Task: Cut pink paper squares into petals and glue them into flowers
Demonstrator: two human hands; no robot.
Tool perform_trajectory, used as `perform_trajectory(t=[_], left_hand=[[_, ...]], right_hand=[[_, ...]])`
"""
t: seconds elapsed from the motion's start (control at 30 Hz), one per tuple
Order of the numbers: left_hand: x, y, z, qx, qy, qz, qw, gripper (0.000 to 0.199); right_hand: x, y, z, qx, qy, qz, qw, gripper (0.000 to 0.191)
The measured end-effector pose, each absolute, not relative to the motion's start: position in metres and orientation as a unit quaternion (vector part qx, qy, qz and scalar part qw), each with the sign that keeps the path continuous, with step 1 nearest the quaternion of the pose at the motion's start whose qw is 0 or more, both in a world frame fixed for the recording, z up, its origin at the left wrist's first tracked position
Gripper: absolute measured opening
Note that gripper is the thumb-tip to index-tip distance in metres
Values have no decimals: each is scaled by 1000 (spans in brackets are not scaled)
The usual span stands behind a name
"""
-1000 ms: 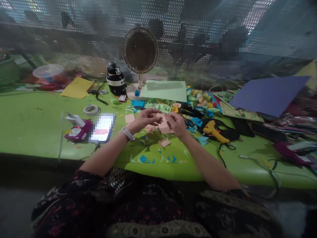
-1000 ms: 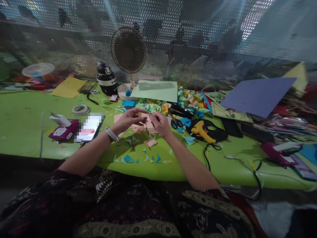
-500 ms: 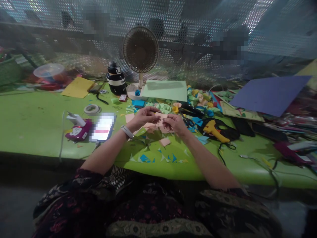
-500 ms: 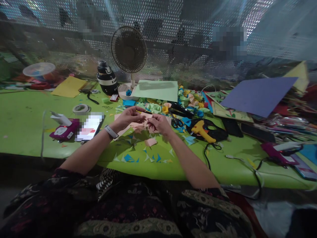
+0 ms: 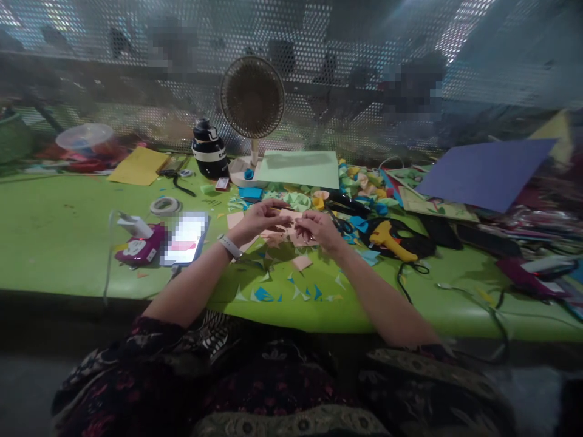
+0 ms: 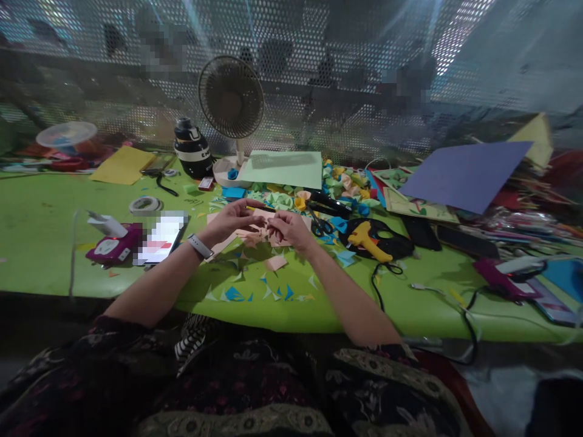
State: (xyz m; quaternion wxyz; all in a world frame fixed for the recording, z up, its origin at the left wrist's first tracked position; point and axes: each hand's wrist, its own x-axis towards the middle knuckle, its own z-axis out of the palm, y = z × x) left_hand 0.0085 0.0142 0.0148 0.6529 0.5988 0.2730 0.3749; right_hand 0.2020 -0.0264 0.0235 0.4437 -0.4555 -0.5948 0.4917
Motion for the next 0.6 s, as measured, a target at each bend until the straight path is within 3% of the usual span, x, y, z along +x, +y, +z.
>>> perform_trajectory(t=[0.2, 0.43, 0.6], left_hand=[[7, 16, 16, 600, 295, 388, 634, 55], [2, 21, 16, 549, 323, 444, 631, 53], [12, 14, 11, 533, 315, 426, 660, 62]], right_hand=[[203, -25, 24, -452, -600, 483, 450, 35], [207, -18, 18, -458, -539, 475, 523, 39], [198, -24, 17, -441, -571, 476, 504, 46]])
